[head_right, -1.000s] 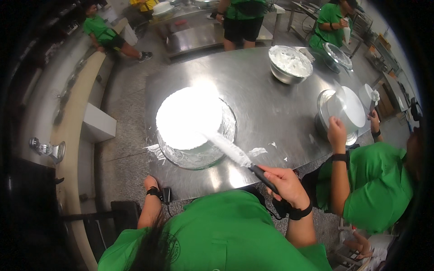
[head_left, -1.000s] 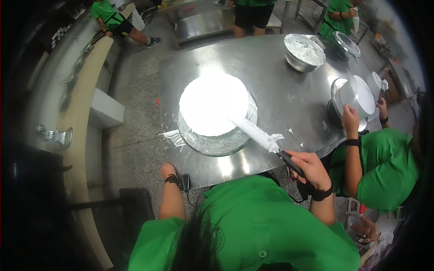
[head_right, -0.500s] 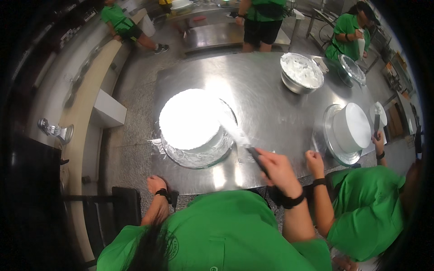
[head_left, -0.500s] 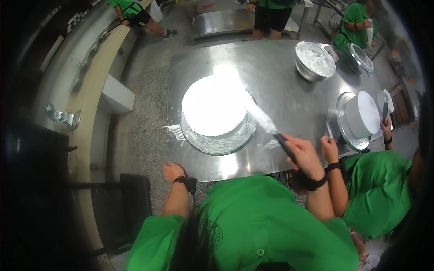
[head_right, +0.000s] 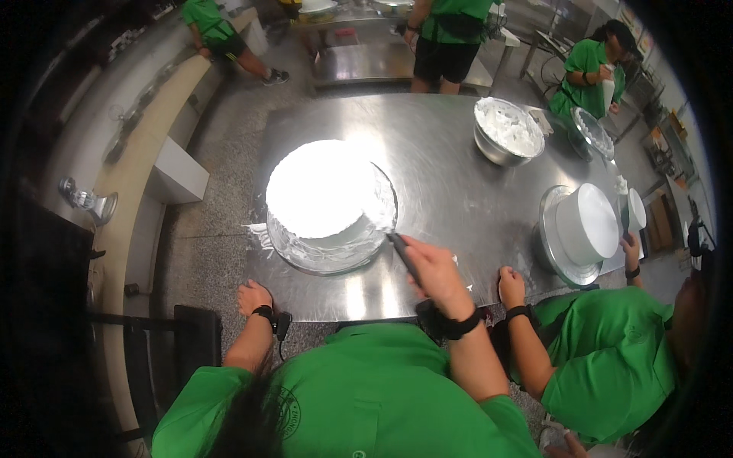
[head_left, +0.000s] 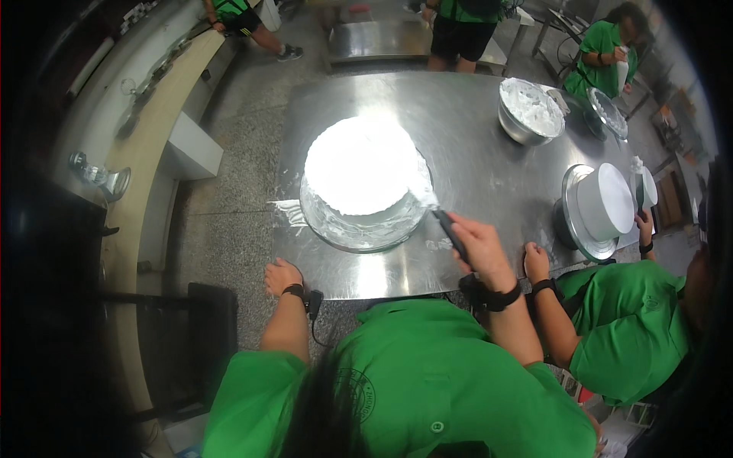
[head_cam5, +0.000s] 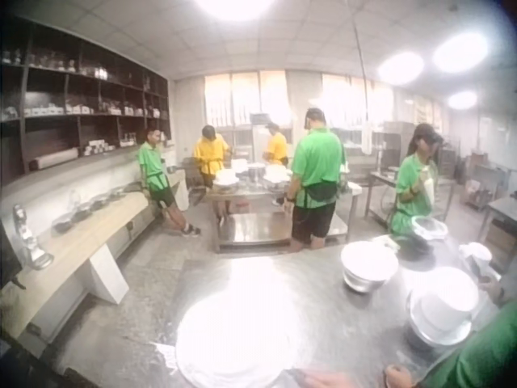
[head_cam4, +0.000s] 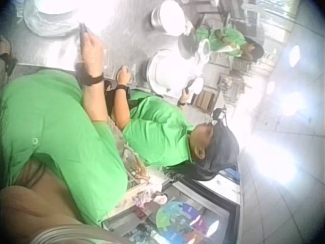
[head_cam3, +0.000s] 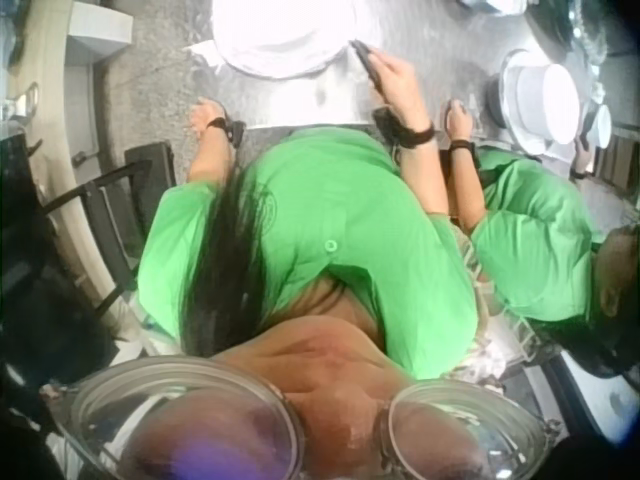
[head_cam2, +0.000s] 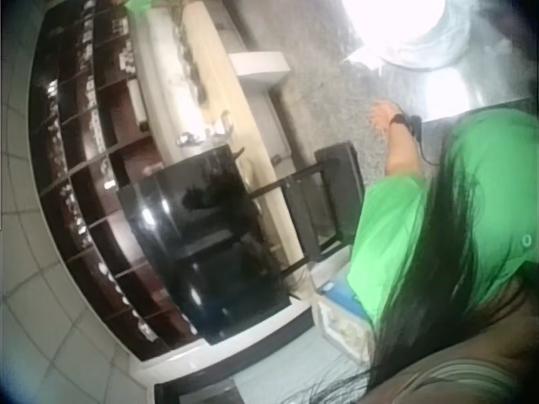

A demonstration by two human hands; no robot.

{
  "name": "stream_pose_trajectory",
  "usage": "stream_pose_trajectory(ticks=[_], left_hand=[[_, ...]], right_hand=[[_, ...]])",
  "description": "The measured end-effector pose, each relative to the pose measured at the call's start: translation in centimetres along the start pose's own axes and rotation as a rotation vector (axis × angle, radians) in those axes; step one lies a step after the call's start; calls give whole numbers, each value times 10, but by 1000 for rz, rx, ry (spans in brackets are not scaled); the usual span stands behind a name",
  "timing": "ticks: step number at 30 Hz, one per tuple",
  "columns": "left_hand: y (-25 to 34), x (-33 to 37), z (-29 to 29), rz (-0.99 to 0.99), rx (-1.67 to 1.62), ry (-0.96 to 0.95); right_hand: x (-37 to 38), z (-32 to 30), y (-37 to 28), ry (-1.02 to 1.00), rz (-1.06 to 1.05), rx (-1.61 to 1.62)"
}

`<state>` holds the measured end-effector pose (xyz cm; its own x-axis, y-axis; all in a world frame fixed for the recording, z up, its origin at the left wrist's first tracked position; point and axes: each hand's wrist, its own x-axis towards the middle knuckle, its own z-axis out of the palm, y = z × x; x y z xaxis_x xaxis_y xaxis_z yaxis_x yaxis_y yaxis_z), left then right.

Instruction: Apply and smooth white frosting over a round cake using a spatula.

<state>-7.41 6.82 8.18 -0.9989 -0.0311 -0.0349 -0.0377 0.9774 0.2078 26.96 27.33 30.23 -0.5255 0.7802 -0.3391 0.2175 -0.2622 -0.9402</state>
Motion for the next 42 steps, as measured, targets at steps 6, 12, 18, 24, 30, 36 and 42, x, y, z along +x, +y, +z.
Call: stream_pose_trajectory(ticks=[6, 12, 18, 24, 30, 36, 42], left_hand=[[-4, 1, 5, -28, 27, 27], [-5, 1, 4, -15, 57, 8], [2, 7, 2, -28, 71, -34], [-5, 5, 8, -52, 14, 14], [20, -7, -18, -53, -53, -141], [-65, 71, 76, 668, 288, -205], [-56, 62, 59, 266, 54, -174]], right_hand=[[-11, 4, 4, -137, -4, 8], [-23, -20, 8, -40, 12, 36], [-5, 34, 7, 3, -78, 21], [-30, -22, 3, -232, 31, -66], [-28, -44, -4, 114, 0, -28], [8, 9, 6, -195, -153, -224], [1, 10, 2, -250, -87, -181]])
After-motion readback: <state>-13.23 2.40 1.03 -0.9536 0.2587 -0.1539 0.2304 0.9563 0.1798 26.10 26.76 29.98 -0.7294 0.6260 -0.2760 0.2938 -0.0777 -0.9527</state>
